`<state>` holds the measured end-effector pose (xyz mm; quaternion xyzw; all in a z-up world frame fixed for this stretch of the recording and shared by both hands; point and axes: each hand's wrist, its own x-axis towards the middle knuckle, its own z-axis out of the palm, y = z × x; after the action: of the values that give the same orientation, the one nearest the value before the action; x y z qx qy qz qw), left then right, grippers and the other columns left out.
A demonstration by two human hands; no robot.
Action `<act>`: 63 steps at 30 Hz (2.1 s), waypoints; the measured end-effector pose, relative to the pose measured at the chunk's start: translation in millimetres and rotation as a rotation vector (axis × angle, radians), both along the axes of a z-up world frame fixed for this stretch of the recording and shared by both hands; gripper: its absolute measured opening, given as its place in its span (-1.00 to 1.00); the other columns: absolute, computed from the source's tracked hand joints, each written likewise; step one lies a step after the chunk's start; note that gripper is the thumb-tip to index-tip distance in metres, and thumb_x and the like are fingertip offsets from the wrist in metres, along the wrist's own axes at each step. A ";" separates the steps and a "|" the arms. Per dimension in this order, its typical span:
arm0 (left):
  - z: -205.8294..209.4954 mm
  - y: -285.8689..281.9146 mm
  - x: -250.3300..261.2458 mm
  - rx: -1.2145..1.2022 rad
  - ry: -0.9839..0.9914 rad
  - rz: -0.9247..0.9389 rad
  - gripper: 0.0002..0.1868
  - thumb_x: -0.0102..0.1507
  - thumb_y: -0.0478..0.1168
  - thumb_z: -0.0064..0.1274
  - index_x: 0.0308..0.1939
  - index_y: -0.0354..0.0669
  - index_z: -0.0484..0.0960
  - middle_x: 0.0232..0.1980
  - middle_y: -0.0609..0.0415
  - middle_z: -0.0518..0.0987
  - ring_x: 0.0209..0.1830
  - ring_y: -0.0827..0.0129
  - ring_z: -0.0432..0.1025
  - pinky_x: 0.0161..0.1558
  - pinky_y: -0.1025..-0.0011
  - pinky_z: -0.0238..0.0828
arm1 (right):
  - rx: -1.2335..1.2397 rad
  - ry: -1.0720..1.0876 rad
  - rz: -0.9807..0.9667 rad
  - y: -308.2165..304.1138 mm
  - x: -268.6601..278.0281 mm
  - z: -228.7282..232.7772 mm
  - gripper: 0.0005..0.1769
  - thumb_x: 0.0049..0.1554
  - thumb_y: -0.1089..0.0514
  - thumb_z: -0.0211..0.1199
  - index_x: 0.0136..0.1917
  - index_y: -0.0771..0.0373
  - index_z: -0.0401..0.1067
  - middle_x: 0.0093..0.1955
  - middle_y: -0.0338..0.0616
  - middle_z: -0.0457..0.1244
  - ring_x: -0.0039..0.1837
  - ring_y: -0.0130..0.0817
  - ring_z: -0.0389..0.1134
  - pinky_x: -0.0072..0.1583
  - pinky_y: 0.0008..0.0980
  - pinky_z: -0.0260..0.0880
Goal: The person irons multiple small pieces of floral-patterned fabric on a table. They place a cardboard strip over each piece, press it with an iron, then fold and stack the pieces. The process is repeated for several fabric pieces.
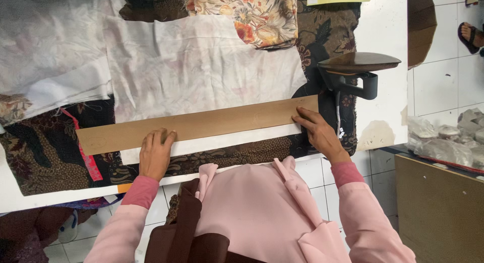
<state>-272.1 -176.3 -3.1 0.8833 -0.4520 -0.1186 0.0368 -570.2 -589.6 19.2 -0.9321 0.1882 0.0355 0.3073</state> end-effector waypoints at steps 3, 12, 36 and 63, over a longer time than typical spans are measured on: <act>0.8 1.8 1.4 0.009 -0.020 -0.062 -0.48 0.22 -0.33 0.01 0.29 -0.02 0.52 0.31 -0.08 0.44 0.35 0.02 0.33 0.38 0.04 0.27 | -0.145 0.054 0.115 2.4 -1.6 -1.1 -0.23 0.00 0.52 0.09 0.45 0.10 0.35 0.59 -0.08 0.08 0.58 -0.04 0.07 0.54 -0.12 0.06; -0.3 2.8 1.5 0.009 0.006 -0.106 -0.50 0.31 -0.09 0.00 0.33 -0.10 0.45 0.34 -0.17 0.39 0.37 -0.05 0.28 0.37 -0.06 0.21 | -0.127 0.086 0.134 -10.7 2.5 -10.9 -0.18 0.02 0.53 0.04 0.50 0.04 0.29 0.63 -0.15 0.03 0.64 -0.09 -0.01 0.58 -0.11 -0.02; 2.1 1.2 3.9 0.233 -0.114 -0.269 -0.17 0.20 0.21 0.05 0.42 -0.20 0.30 0.37 -0.10 0.33 0.39 0.04 0.21 0.36 -0.05 0.21 | -0.250 0.046 0.235 -15.3 3.5 -11.6 -0.23 -0.05 0.49 0.18 0.44 0.14 0.38 0.45 -0.08 0.21 0.40 -0.04 0.25 0.44 -0.19 0.26; -6.4 -14.5 4.7 0.008 -0.192 -0.174 -0.77 0.23 -0.25 -0.03 -0.04 -0.05 0.54 0.12 0.04 0.51 0.13 0.09 0.47 0.21 0.18 0.39 | -0.531 0.117 0.013 38.7 37.1 -9.1 -0.64 0.00 -0.07 0.40 0.07 -0.03 0.49 0.25 -0.26 0.28 0.27 -0.12 0.29 0.15 -0.21 0.40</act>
<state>-267.4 -190.7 -9.5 0.8483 -0.5277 -0.0382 -0.0207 -533.2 -550.9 10.1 -0.9776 0.2025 0.0408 0.0404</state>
